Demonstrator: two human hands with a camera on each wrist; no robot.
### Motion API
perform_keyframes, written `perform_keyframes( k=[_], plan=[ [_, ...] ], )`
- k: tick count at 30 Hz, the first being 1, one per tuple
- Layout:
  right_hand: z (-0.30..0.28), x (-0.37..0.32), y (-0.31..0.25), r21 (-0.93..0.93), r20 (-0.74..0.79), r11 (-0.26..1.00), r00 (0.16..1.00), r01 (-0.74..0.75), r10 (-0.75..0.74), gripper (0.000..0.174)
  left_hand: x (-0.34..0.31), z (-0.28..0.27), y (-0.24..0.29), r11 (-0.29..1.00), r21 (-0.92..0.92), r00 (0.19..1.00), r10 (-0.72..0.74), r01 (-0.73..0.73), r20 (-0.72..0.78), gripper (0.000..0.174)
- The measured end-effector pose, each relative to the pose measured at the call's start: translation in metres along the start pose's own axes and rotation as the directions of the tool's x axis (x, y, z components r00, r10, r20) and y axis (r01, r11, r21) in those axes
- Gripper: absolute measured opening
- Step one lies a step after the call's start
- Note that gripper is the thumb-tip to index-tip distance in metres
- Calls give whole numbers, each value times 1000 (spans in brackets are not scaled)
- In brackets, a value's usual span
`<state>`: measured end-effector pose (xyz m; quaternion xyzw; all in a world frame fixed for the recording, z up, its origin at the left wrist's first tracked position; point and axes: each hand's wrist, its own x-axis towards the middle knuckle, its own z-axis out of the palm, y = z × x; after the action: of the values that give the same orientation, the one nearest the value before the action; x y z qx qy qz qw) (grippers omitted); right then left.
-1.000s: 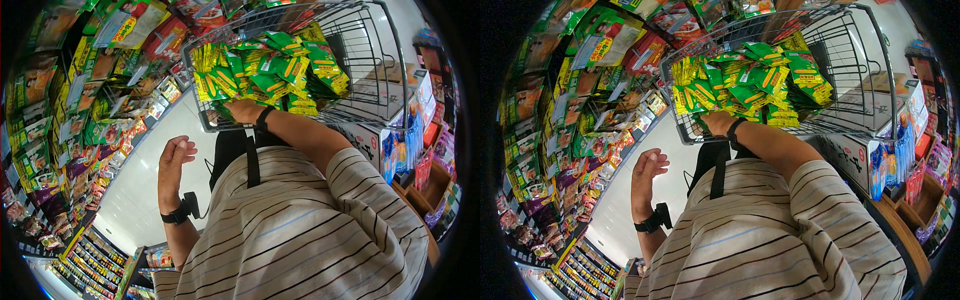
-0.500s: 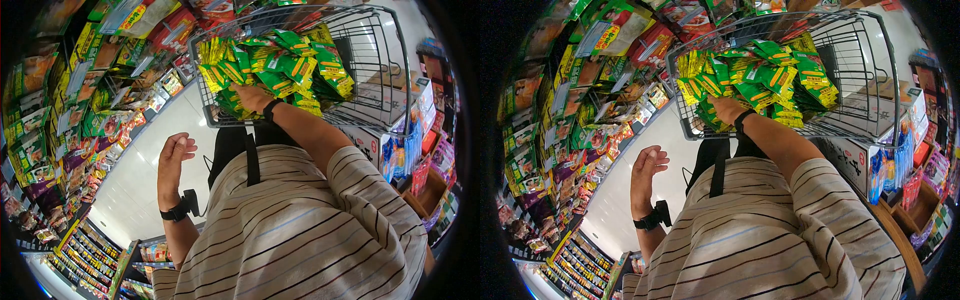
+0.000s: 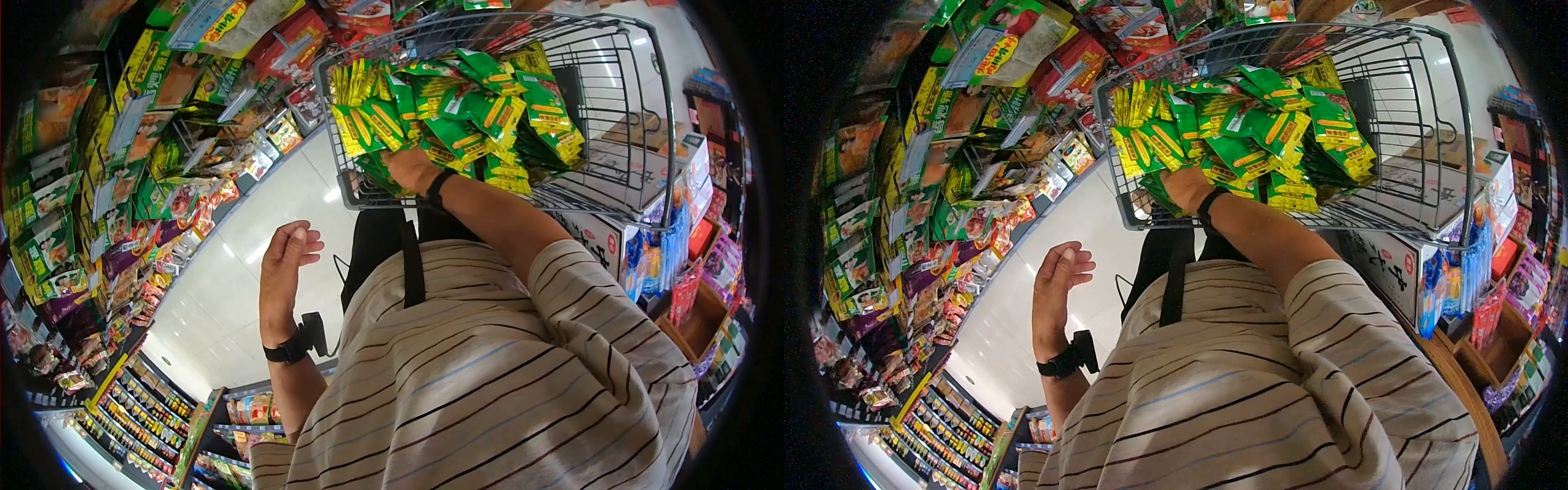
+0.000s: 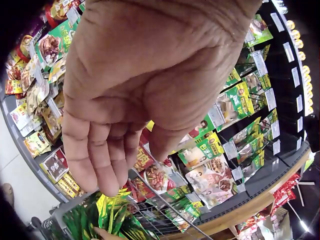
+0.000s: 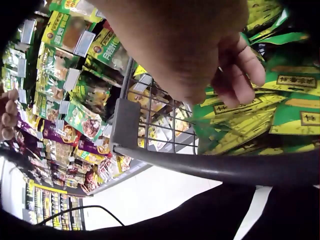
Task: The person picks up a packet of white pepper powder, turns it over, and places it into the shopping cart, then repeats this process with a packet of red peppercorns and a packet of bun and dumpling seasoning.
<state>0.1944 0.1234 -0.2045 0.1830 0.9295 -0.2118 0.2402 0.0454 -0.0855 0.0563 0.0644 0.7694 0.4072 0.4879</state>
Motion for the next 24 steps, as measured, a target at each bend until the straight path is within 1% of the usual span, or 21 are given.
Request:
perform_keyframes(
  k=[1, 4, 7, 10, 13, 17, 19, 22, 24],
  plan=[
    [2, 0, -3, -44, -23, 999, 1000, 14, -15, 42, 0, -1, -1, 1000, 0, 1000, -4, 4, -1, 39],
    [9, 7, -8, -76, -41, 997, 999, -18, 15, 37, 3, -4, -3, 1000, 4, 1000, -11, 11, -2, 40],
    [18, 18, -11, -94, -44, 996, 999, -13, 9, 33, 3, -6, -4, 1000, 11, 1000, -18, 18, -8, 40],
    [15, 13, -15, -36, -49, 997, 996, -70, 68, 28, 2, -8, -5, 999, 22, 1000, -29, 29, -9, 39],
    [22, 20, -12, -15, -61, 993, 992, -116, 115, 28, 4, -8, -3, 999, 19, 999, -33, 33, -7, 36],
    [28, 19, -8, -17, -87, 997, 994, -74, 72, 27, 5, -10, 0, 1000, 21, 1000, -18, 18, -3, 36],
    [19, 11, -6, -22, -81, 999, 996, -37, 36, 27, 5, -10, 1, 1000, 26, 1000, -14, 14, -4, 36],
    [10, -1, -3, -23, -30, 999, 999, -43, 42, 28, 6, -9, 1, 999, 35, 1000, -11, 11, 1, 37],
    [17, 8, 2, -41, 114, 996, 990, -81, 85, 35, 7, -10, 1, 999, 50, 1000, -7, 7, 13, 41]
  ],
)
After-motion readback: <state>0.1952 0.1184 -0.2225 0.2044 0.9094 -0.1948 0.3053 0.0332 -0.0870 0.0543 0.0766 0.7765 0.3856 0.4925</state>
